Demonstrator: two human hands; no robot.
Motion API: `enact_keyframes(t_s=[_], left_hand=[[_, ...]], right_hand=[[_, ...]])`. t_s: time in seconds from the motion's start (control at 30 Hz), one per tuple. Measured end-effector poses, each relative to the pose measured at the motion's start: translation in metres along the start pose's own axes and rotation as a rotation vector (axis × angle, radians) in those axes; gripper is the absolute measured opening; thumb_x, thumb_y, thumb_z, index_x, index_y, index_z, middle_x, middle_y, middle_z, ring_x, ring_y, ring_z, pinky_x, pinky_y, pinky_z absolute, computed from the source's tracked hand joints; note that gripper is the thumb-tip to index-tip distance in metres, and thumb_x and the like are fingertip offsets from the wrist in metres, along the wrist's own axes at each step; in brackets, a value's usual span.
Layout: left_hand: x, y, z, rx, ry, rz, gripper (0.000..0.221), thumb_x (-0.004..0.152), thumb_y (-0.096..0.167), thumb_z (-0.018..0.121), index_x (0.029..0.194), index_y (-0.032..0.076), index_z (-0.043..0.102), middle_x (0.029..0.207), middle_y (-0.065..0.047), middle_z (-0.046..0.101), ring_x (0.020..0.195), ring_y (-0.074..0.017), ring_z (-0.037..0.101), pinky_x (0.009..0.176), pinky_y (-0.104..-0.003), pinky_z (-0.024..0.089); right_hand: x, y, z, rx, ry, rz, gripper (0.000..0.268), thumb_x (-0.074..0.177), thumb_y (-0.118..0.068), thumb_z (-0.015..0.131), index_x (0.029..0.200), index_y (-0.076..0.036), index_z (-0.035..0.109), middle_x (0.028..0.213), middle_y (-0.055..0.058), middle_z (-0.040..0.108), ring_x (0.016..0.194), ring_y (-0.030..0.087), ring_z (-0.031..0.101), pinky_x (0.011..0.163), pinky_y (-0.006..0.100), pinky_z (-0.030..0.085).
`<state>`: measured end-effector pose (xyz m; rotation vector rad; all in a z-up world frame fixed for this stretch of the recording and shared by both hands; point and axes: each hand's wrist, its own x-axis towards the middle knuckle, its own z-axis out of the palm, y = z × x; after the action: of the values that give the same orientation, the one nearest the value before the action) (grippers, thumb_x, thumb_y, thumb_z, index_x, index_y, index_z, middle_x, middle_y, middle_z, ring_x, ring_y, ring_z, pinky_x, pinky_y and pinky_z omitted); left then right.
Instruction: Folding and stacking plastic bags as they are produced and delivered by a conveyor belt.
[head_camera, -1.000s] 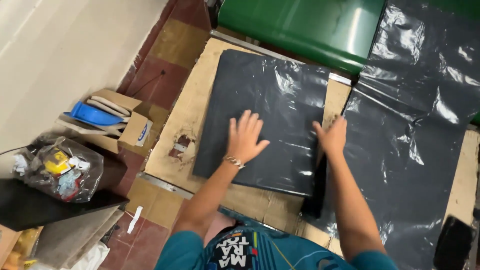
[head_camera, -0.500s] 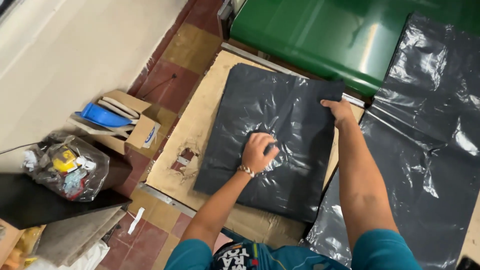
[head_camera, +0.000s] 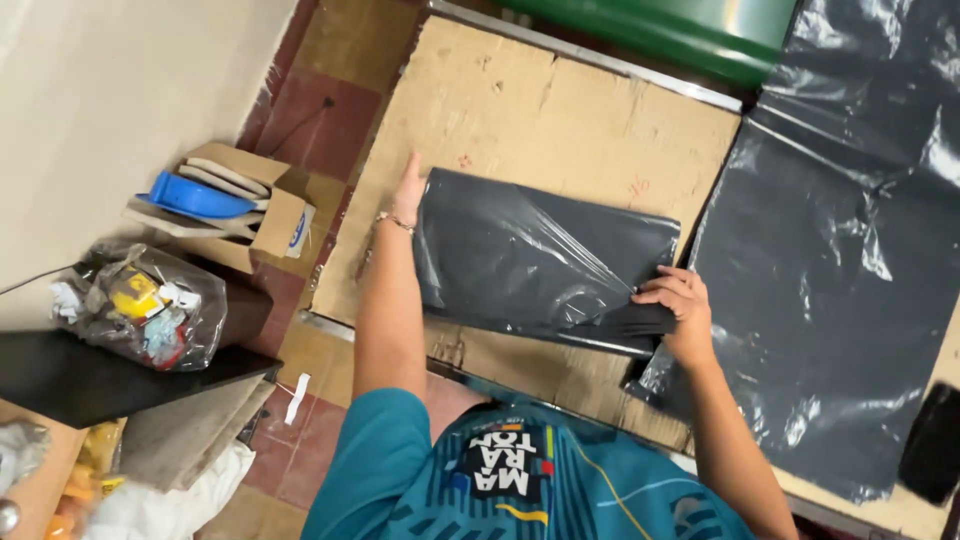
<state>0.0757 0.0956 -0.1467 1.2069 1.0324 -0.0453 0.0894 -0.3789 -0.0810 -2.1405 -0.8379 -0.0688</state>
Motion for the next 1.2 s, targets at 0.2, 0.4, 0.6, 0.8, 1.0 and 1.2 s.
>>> enact_keyframes(t_s=[0.2, 0.4, 0.6, 0.8, 1.0, 1.2], left_hand=[[0.041, -0.028, -0.025, -0.301, -0.455, 0.06, 0.018, 0.093, 0.019, 0.073, 0.097, 0.002, 0.072, 0.092, -0.025, 0.074, 0.082, -0.0349, 0.076, 0.072, -0.046, 0.063], [-0.087, -0.03, 0.078, 0.872, 0.695, 1.172, 0.057, 0.078, 0.023, 0.073, 0.128, 0.0, 0.057, 0.127, -0.022, 0.058, 0.121, -0.0369, 0.057, 0.099, -0.048, 0.048], [-0.127, -0.061, 0.126, 1.317, 0.194, 1.147, 0.072, 0.087, 0.045, 0.059, 0.147, 0.009, 0.045, 0.157, -0.017, 0.036, 0.15, -0.0396, 0.023, 0.114, -0.069, 0.024], [-0.128, -0.045, 0.049, 1.37, 0.122, 0.982, 0.091, 0.084, 0.063, 0.061, 0.152, 0.008, 0.036, 0.161, -0.017, 0.031, 0.151, -0.04, 0.021, 0.114, -0.071, 0.023], [-0.146, -0.093, -0.066, 1.348, 0.12, 0.997, 0.106, 0.082, 0.073, 0.057, 0.155, 0.002, 0.028, 0.164, -0.018, 0.023, 0.153, -0.0356, 0.017, 0.115, -0.07, 0.022], [-0.112, -0.14, -0.073, 1.422, 0.083, 1.919, 0.02, 0.098, 0.04, 0.054, 0.088, 0.024, 0.057, 0.088, 0.008, 0.056, 0.099, -0.0151, 0.063, 0.074, -0.033, 0.05]], right_hand=[[-0.022, 0.017, 0.009, -0.153, -0.104, -0.022, 0.01, 0.084, -0.032, 0.074, 0.092, -0.027, 0.079, 0.111, -0.004, 0.072, 0.128, 0.028, 0.057, 0.109, 0.04, 0.041], [0.045, -0.049, 0.022, -0.397, -0.327, -0.02, 0.048, 0.069, 0.013, 0.064, 0.104, -0.017, 0.079, 0.116, 0.002, 0.075, 0.131, 0.031, 0.058, 0.102, 0.045, 0.048], [0.079, -0.047, 0.154, -0.291, 0.02, -0.168, 0.065, 0.102, -0.047, 0.047, 0.152, -0.006, 0.041, 0.152, 0.017, 0.045, 0.145, 0.035, 0.036, 0.118, 0.054, 0.024], [0.063, -0.006, 0.102, -0.677, -0.081, 0.045, 0.086, 0.092, -0.061, 0.055, 0.153, -0.003, 0.042, 0.159, 0.019, 0.039, 0.151, 0.037, 0.027, 0.12, 0.061, 0.016], [0.041, -0.004, 0.102, -0.813, -0.042, 0.163, 0.083, 0.098, -0.06, 0.045, 0.153, 0.001, 0.037, 0.161, 0.023, 0.033, 0.152, 0.038, 0.022, 0.124, 0.056, 0.015], [-0.004, -0.111, 0.181, -0.39, -0.316, -0.257, 0.121, 0.069, -0.089, 0.051, 0.15, 0.0, 0.037, 0.151, 0.025, 0.042, 0.144, 0.04, 0.037, 0.121, 0.054, 0.025]])
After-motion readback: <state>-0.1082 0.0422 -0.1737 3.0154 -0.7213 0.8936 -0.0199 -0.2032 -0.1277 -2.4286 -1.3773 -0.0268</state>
